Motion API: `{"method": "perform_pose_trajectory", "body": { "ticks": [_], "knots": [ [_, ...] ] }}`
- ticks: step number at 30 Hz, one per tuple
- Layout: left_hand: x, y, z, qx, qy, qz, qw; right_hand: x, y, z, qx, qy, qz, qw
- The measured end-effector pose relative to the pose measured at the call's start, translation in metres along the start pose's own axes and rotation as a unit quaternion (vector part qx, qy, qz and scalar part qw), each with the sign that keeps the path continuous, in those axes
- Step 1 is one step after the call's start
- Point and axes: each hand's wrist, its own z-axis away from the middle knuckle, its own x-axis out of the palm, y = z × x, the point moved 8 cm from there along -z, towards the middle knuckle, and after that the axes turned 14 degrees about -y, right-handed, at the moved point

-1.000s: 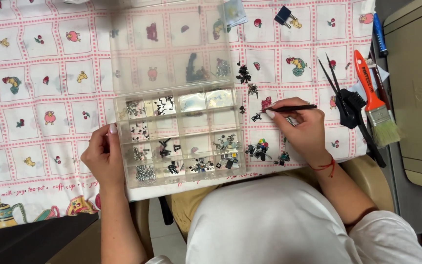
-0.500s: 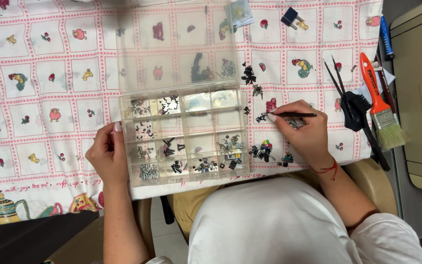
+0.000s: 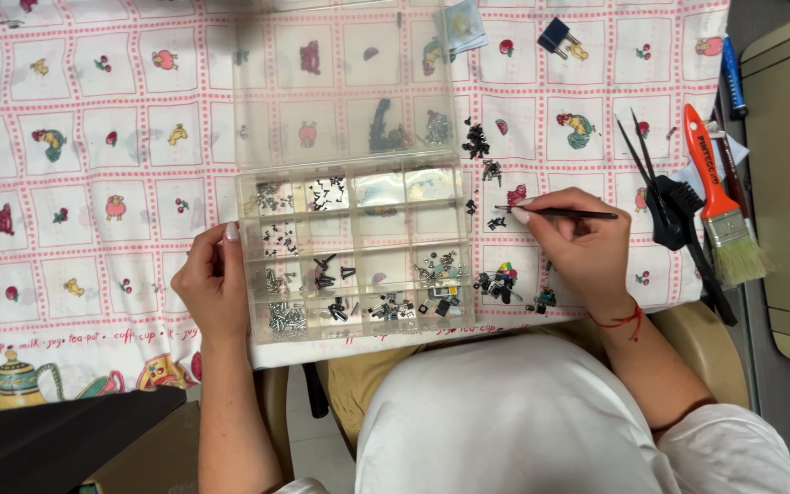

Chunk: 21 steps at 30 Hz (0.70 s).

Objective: Sorting small decorative charms into a compartmentalized plastic storage box using tweezers.

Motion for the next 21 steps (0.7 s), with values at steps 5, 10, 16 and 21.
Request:
{"method": "perform_pose_trajectory", "body": {
  "ticks": [5, 10, 16, 21],
  "knots": [
    [0.000, 0.008, -0.001, 0.001, -0.002, -0.002, 1.000, 0.010, -0.040, -0.015, -0.054, 0.001, -0.053, 0.997],
    [0.000, 0.011, -0.002, -0.001, 0.001, 0.003, 1.000, 0.042, -0.090, -0.042, -0.065, -0.046, -0.072, 0.994],
    [0.002, 0.008, -0.003, -0.009, -0.004, 0.010, 1.000, 0.088, -0.113, -0.076, -0.074, -0.102, -0.103, 0.987],
    [0.002, 0.007, -0.003, -0.011, -0.002, 0.005, 1.000, 0.114, -0.108, -0.095, -0.079, -0.133, -0.096, 0.983]
  ]
}}
